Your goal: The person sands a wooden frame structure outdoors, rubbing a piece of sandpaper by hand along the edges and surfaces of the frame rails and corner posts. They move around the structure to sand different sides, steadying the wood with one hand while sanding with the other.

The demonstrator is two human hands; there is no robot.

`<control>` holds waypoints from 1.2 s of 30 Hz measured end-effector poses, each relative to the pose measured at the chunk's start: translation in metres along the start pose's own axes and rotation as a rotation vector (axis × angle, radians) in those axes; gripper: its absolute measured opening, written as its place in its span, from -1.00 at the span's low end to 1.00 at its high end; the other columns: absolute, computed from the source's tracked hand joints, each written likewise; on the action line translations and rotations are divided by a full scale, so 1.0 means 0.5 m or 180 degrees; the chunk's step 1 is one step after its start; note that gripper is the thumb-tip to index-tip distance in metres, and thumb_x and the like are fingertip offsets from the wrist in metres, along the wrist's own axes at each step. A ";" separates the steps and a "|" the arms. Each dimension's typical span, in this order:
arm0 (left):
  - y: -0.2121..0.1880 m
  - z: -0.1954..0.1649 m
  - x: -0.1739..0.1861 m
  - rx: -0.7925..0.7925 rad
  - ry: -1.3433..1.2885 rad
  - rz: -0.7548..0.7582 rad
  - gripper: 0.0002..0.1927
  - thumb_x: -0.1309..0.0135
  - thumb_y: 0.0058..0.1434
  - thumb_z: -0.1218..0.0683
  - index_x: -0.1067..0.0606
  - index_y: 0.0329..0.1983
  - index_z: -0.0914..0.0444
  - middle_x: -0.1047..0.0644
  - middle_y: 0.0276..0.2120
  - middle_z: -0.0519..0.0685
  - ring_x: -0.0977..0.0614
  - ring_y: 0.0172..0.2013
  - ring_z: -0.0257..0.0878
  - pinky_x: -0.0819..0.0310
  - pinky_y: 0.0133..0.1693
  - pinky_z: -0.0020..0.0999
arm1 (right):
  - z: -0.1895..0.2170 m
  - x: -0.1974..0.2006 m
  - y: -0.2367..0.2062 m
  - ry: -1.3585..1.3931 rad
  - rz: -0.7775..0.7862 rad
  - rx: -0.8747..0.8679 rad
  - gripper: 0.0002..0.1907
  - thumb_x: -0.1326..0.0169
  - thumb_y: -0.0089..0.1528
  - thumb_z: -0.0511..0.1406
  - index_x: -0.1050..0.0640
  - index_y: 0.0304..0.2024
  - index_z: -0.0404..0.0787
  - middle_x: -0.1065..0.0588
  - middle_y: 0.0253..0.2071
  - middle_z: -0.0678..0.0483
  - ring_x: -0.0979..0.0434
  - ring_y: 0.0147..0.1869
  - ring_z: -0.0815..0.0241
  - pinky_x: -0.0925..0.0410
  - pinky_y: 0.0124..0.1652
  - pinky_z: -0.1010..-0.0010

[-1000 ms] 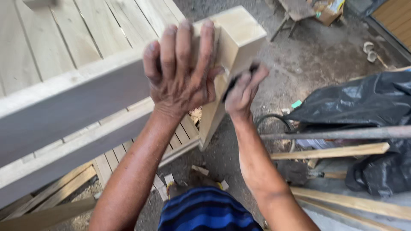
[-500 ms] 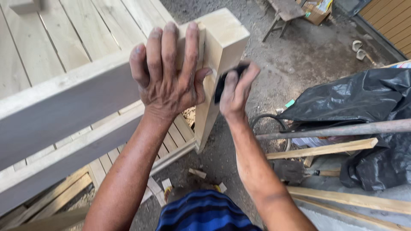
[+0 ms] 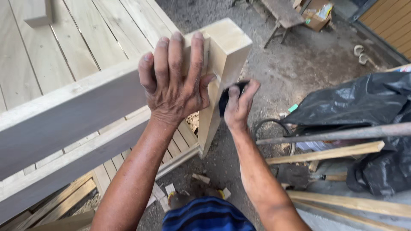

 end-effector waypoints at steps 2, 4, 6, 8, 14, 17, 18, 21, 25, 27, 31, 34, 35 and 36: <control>-0.001 -0.001 0.001 -0.0020 -0.0079 0.0067 -0.37 0.42 0.59 -0.25 -0.30 0.51 0.17 -0.34 0.35 0.15 -0.29 0.36 0.02 0.27 0.40 0.03 | 0.002 0.007 0.000 0.0187 -0.0159 -0.0026 -0.46 0.15 0.52 0.08 -0.19 0.16 -0.25 -0.25 -0.04 0.03 -0.28 -0.07 0.26 -0.28 -0.03 0.36; -0.003 -0.001 0.001 0.0000 -0.0103 0.0151 -0.39 0.39 0.59 -0.22 -0.29 0.52 0.18 -0.33 0.35 0.15 -0.28 0.38 0.02 0.28 0.42 0.04 | 0.001 0.005 0.001 0.0169 -0.0126 -0.0129 -0.46 0.13 0.51 0.07 -0.20 0.15 -0.25 -0.26 -0.08 0.04 -0.29 -0.09 0.26 -0.28 -0.05 0.36; -0.004 0.001 0.003 0.0027 -0.0034 0.0104 -0.38 0.38 0.59 -0.23 -0.29 0.53 0.18 -0.33 0.35 0.14 -0.28 0.39 0.01 0.27 0.42 0.04 | -0.001 0.001 0.004 0.0241 -0.0050 -0.0215 -0.44 0.12 0.50 0.07 -0.17 0.14 -0.27 -0.28 -0.13 0.05 -0.30 -0.09 0.25 -0.29 -0.04 0.35; -0.005 0.001 0.001 0.0039 0.0072 0.0077 -0.36 0.37 0.58 -0.28 -0.30 0.52 0.17 -0.35 0.36 0.14 -0.29 0.37 -0.01 0.26 0.39 0.02 | 0.000 -0.001 0.008 0.0228 -0.0010 -0.0151 -0.45 0.14 0.50 0.07 -0.16 0.13 -0.28 -0.29 -0.15 0.06 -0.32 -0.07 0.23 -0.29 -0.01 0.32; -0.006 0.000 -0.008 -0.0017 0.0048 0.0082 -0.36 0.44 0.58 -0.26 -0.27 0.52 0.15 -0.33 0.37 0.15 -0.28 0.39 0.01 0.31 0.42 0.04 | -0.008 0.003 0.001 0.0119 -0.0250 0.0078 -0.48 0.15 0.51 0.07 -0.18 0.09 -0.25 -0.26 -0.12 0.05 -0.32 -0.06 0.26 -0.30 -0.02 0.32; -0.006 0.002 -0.008 -0.0017 0.0119 0.0011 -0.33 0.45 0.58 -0.33 -0.29 0.51 0.14 -0.35 0.34 0.14 -0.30 0.37 -0.01 0.32 0.43 0.03 | -0.019 -0.010 -0.008 0.0085 -0.0181 0.0060 -0.47 0.15 0.51 0.04 -0.16 0.13 -0.28 -0.26 -0.12 0.05 -0.29 -0.05 0.23 -0.26 -0.01 0.26; -0.006 0.002 -0.007 -0.0018 0.0165 -0.0011 -0.33 0.45 0.59 -0.32 -0.29 0.53 0.13 -0.35 0.34 0.14 -0.31 0.37 -0.01 0.32 0.42 0.03 | -0.026 -0.019 -0.008 0.0157 -0.0052 -0.0054 -0.48 0.16 0.49 0.05 -0.15 0.09 -0.28 -0.28 -0.20 0.09 -0.30 -0.13 0.26 -0.26 -0.08 0.29; -0.005 0.003 -0.009 -0.0009 0.0179 0.0054 -0.32 0.44 0.59 -0.32 -0.29 0.56 0.10 -0.35 0.34 0.13 -0.32 0.36 -0.02 0.32 0.42 0.03 | -0.024 -0.024 -0.003 0.0041 -0.0115 0.0200 -0.56 0.22 0.53 0.01 -0.16 0.08 -0.24 -0.24 -0.18 0.09 -0.28 -0.11 0.26 -0.25 -0.06 0.29; -0.001 0.004 -0.005 0.0012 0.0142 0.0063 -0.33 0.44 0.58 -0.33 -0.30 0.52 0.12 -0.36 0.34 0.10 -0.31 0.37 -0.04 0.31 0.44 0.02 | -0.020 -0.017 0.008 0.0107 -0.0306 0.0371 -0.59 0.24 0.53 -0.03 -0.18 0.12 -0.24 -0.23 -0.16 0.02 -0.27 -0.11 0.26 -0.26 -0.09 0.33; 0.003 0.004 -0.002 0.0022 0.0156 0.0085 -0.33 0.43 0.57 -0.33 -0.31 0.51 0.11 -0.37 0.33 0.09 -0.32 0.36 -0.04 0.31 0.43 0.02 | -0.021 -0.021 0.015 0.0026 -0.0175 0.0278 -0.61 0.26 0.54 -0.06 -0.16 0.12 -0.26 -0.24 -0.16 0.02 -0.27 -0.10 0.25 -0.25 -0.08 0.30; 0.007 0.004 0.009 0.0006 0.0230 -0.0084 -0.33 0.41 0.56 -0.32 -0.34 0.53 0.09 -0.39 0.29 0.09 -0.32 0.33 -0.04 0.29 0.40 0.01 | -0.010 -0.028 0.029 -0.0046 -0.0082 0.0294 -0.68 0.29 0.55 -0.11 -0.14 0.09 -0.24 -0.22 -0.20 0.04 -0.26 -0.11 0.26 -0.21 -0.09 0.27; 0.004 0.004 0.004 -0.0004 0.0194 0.0060 -0.34 0.40 0.57 -0.30 -0.34 0.54 0.10 -0.38 0.31 0.09 -0.32 0.34 -0.04 0.30 0.42 0.02 | 0.002 -0.030 0.035 0.0284 -0.0185 0.0237 -0.72 0.21 0.53 -0.16 -0.13 0.05 -0.22 -0.23 -0.22 0.04 -0.27 -0.19 0.27 -0.24 -0.25 0.31; 0.002 0.005 0.004 0.0009 0.0187 0.0062 -0.34 0.40 0.57 -0.30 -0.33 0.54 0.10 -0.38 0.32 0.09 -0.32 0.35 -0.04 0.30 0.43 0.02 | 0.009 -0.032 0.036 0.0189 -0.0191 0.0290 -0.69 0.22 0.52 -0.13 -0.12 0.08 -0.23 -0.24 -0.21 0.03 -0.28 -0.19 0.26 -0.24 -0.25 0.30; 0.001 0.005 0.002 0.0015 0.0182 0.0086 -0.33 0.41 0.58 -0.30 -0.33 0.54 0.10 -0.38 0.32 0.09 -0.33 0.34 -0.03 0.30 0.42 0.03 | 0.018 -0.034 0.033 0.0104 -0.0209 0.0379 -0.65 0.23 0.52 -0.11 -0.12 0.11 -0.24 -0.25 -0.19 0.03 -0.29 -0.19 0.26 -0.24 -0.24 0.29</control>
Point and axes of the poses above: each hand's wrist, its own y-axis towards the middle knuckle, its own x-axis out of the back of the hand, z = x × y, the point moved 6 cm from there along y, towards the middle knuckle
